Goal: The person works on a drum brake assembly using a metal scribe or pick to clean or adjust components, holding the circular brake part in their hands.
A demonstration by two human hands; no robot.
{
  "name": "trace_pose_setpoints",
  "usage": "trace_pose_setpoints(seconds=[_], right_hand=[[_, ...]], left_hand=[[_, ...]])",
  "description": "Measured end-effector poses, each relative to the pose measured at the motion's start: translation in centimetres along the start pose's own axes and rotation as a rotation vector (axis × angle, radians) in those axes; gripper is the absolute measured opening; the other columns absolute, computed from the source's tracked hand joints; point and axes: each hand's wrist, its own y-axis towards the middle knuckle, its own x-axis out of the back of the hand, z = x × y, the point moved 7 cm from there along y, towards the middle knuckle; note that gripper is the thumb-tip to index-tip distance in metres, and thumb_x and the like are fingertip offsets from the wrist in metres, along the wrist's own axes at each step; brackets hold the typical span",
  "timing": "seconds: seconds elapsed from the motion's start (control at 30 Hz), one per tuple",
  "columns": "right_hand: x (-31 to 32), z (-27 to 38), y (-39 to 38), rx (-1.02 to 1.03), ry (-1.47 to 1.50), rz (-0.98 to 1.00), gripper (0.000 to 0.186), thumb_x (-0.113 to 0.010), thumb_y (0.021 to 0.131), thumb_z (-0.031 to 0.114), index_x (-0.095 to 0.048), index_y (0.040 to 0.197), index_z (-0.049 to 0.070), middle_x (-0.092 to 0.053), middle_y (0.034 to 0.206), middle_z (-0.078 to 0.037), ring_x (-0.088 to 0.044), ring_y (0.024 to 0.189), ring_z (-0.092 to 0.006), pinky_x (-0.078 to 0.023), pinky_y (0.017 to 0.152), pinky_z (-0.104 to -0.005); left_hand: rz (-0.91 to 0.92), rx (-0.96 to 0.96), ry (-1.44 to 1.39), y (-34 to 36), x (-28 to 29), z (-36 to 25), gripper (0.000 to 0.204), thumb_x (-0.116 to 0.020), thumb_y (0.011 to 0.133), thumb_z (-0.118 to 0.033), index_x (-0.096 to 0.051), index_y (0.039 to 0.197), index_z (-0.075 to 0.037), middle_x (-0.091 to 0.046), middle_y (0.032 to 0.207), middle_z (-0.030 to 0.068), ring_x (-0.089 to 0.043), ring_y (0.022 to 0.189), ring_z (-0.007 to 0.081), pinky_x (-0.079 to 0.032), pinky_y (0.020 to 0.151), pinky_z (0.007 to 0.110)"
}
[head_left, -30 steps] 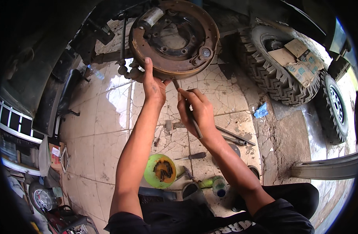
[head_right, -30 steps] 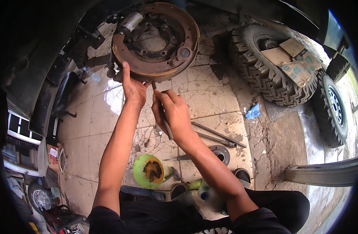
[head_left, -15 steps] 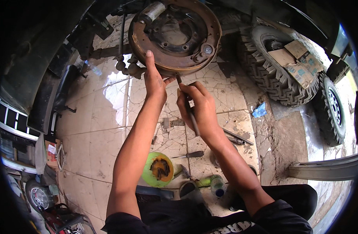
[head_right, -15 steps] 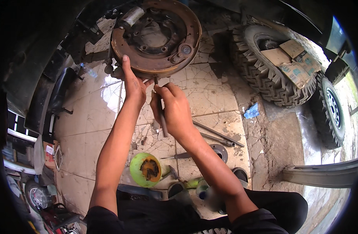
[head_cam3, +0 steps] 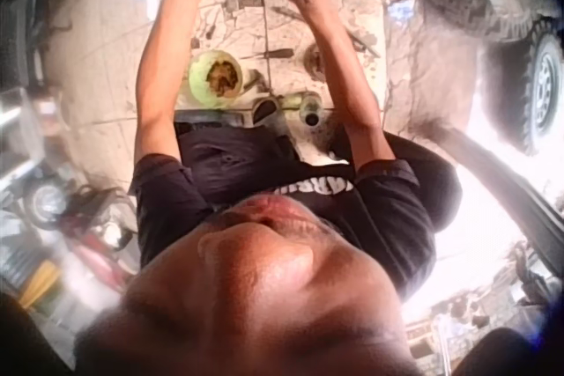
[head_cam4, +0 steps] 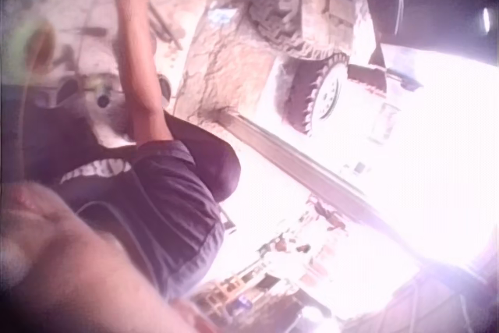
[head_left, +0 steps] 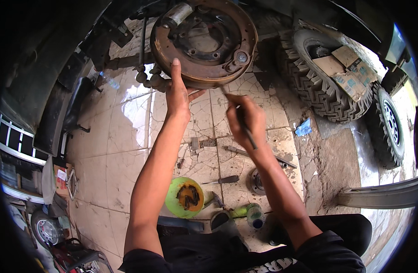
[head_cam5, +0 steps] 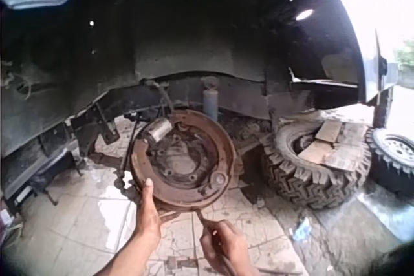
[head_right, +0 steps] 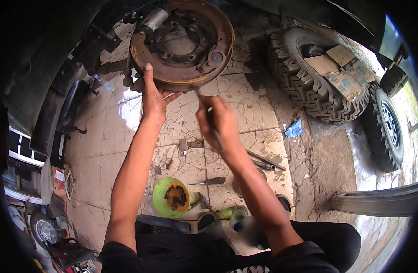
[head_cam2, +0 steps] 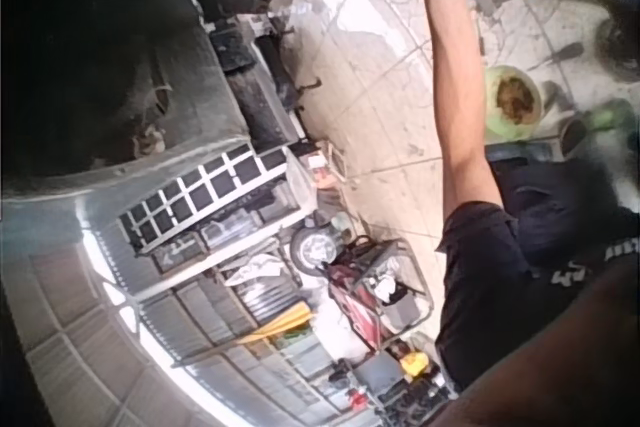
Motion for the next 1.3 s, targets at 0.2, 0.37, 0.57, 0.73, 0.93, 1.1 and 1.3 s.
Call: trace_pose_setpoints(seconds=[0.2,0.37,0.57,0.73,0.93,1.1,1.3], right_hand=[[4.8,-3.5,2.5,0.042,-0.246,-0.121,0.011,-0.060,0.086,0.003,-0.067,0.093,-0.001,-0.066,0.078,-0.019,-0.065,0.067,-0.0329,-0.051,0.061,-0.0375],[3.7,-3.4,-0.5,-0.125,-0.158,-0.173,0.016,-0.062,0.091,0.010,-0.066,0.102,-0.002,-0.064,0.074,-0.014,-0.061,0.060,-0.0195,-0.047,0.057,-0.0296],[5.8,-6.7,-1.4,-0.258,0.179,-0.341,0.025,-0.059,0.098,0.017,-0.061,0.114,-0.002,-0.056,0.074,0.002,-0.048,0.064,-0.0045,-0.036,0.056,-0.0199],[7.1,-8.2,-1.4,-0.343,0.205,-0.377,0.025,-0.061,0.098,0.018,-0.062,0.114,-0.001,-0.061,0.080,-0.002,-0.054,0.067,-0.0057,-0.044,0.059,-0.0214],[6.2,-8.8,-2.7,-0.453,0.264,-0.367,0.026,-0.061,0.097,0.021,-0.063,0.110,-0.002,-0.062,0.082,-0.004,-0.054,0.065,-0.0068,-0.043,0.059,-0.0219],[5.4,-9.0,-2.4,-0.476,0.401,-0.387,0.026,-0.060,0.099,0.021,-0.061,0.106,-0.004,-0.063,0.084,-0.007,-0.052,0.064,-0.0084,-0.043,0.060,-0.0226],[5.8,-8.2,-1.7,-0.452,0.463,-0.411,0.027,-0.056,0.101,0.022,-0.061,0.104,-0.004,-0.062,0.081,-0.007,-0.053,0.066,-0.0090,-0.043,0.060,-0.0232]], left_hand=[[-0.026,-0.048,0.051,0.6,1.1,-1.2,0.095,-0.062,0.082,-0.065,-0.030,0.144,-0.001,-0.048,0.132,0.0214,-0.059,0.114,0.0309,-0.056,0.089,0.044],[-0.002,-0.083,-0.009,0.1,0.4,-0.7,0.103,-0.060,0.081,-0.071,-0.029,0.139,0.008,-0.047,0.131,0.0218,-0.063,0.107,0.0305,-0.059,0.084,0.042],[-0.031,-0.077,-0.047,-0.3,-0.4,0.4,0.101,-0.056,0.082,-0.074,-0.031,0.141,0.005,-0.047,0.131,0.0207,-0.059,0.114,0.0282,-0.057,0.088,0.043],[0.005,-0.110,-0.010,0.0,-0.3,0.0,0.098,-0.054,0.083,-0.074,-0.033,0.141,0.002,-0.046,0.133,0.0192,-0.058,0.115,0.0275,-0.055,0.088,0.043],[0.145,-0.070,-0.109,-0.4,-1.3,1.2,0.107,-0.047,0.082,-0.081,-0.016,0.152,-0.007,-0.035,0.147,0.0159,-0.046,0.129,0.0292,-0.047,0.098,0.045],[0.159,-0.057,-0.114,-0.9,-1.9,1.7,0.105,-0.042,0.083,-0.081,-0.015,0.151,-0.005,-0.035,0.146,0.0189,-0.050,0.124,0.0294,-0.054,0.089,0.043],[0.155,-0.035,-0.096,-1.2,-1.6,1.8,0.103,-0.042,0.084,-0.081,-0.019,0.149,-0.005,-0.039,0.143,0.0177,-0.052,0.122,0.0276,-0.054,0.088,0.042]])
